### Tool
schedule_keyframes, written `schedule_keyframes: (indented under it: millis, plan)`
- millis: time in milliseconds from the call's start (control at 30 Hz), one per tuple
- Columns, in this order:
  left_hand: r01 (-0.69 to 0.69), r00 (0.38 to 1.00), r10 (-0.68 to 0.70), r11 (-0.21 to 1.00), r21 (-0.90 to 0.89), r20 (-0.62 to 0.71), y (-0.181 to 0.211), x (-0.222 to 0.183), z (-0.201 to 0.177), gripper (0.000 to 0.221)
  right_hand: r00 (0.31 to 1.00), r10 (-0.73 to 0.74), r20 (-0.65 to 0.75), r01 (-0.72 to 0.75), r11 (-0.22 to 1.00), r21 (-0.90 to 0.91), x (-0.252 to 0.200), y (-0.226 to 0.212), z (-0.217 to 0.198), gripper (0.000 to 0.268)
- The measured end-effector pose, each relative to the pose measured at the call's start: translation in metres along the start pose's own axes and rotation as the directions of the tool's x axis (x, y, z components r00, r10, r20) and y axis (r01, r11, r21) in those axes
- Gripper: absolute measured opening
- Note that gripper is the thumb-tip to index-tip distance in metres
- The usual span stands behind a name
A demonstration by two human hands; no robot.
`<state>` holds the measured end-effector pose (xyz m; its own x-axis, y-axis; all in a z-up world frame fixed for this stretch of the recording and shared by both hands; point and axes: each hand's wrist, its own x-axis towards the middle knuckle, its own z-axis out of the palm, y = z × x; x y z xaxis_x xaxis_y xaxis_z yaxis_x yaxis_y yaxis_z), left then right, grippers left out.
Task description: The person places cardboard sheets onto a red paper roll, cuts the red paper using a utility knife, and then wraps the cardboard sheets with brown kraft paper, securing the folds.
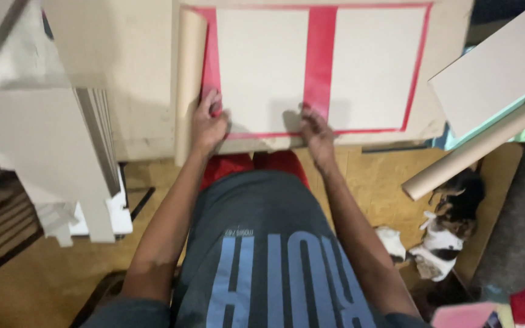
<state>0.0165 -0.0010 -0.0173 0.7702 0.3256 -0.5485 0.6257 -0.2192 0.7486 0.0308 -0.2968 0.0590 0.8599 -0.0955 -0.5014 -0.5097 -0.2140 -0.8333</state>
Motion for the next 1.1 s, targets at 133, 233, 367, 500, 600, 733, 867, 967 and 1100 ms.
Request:
schedule_keyframes:
  millis: [133,233,367,500,600,733,867,967,1100]
  plan:
    - [-0.098,0.994,0.099,0.994,0.038,-0.039,-0.022,-0.001,-0.005,0.055,0.998,0.058,0.022,-0.058,0.998,-0.021,-0.005,0.003,-0.008,0.023]
    - [-0.112,0.992,0.105,0.989,-0.101,-0.07,-0.028,-0.002,-0.003,0.048,0.997,0.076,0.016,-0.076,0.996,0.05,-0.007,-0.009,-0.005,0.026]
    - [-0.052,0.998,0.043,0.984,-0.169,-0.055,0.024,-0.031,-0.015,0.041,0.993,0.107,0.056,-0.115,0.98,0.163,0.003,0.003,-0.009,0.023]
    - [-0.123,0.99,0.109,0.974,-0.188,-0.084,0.013,-0.026,-0.009,0.039,0.995,0.049,0.083,-0.063,0.982,0.177,-0.001,-0.002,-0.01,0.026]
    - [-0.104,0.993,0.089,0.968,-0.23,-0.077,0.005,-0.025,-0.005,0.043,0.996,0.064,0.066,-0.074,0.983,0.165,-0.007,-0.01,-0.008,0.023]
    - [-0.224,0.973,0.213,0.967,-0.123,-0.092,-0.017,-0.012,-0.001,0.045,0.998,0.03,0.047,-0.033,0.997,0.07,-0.004,0.004,-0.008,0.036]
    - [-0.104,0.994,0.104,0.994,-0.02,-0.016,-0.024,-0.004,0.002,0.052,0.999,0.048,-0.002,-0.048,0.998,0.033,0.001,0.012,-0.004,0.043]
    - [-0.06,0.998,0.06,0.995,-0.081,0.004,-0.012,-0.015,-0.001,0.052,0.998,0.059,-0.021,-0.058,0.997,0.051,0.002,0.017,-0.004,0.044]
    - [-0.081,0.996,0.083,0.989,-0.122,0.013,0.002,-0.02,-0.006,0.054,0.998,0.046,-0.043,-0.044,0.998,0.041,0.007,0.025,-0.003,0.042]
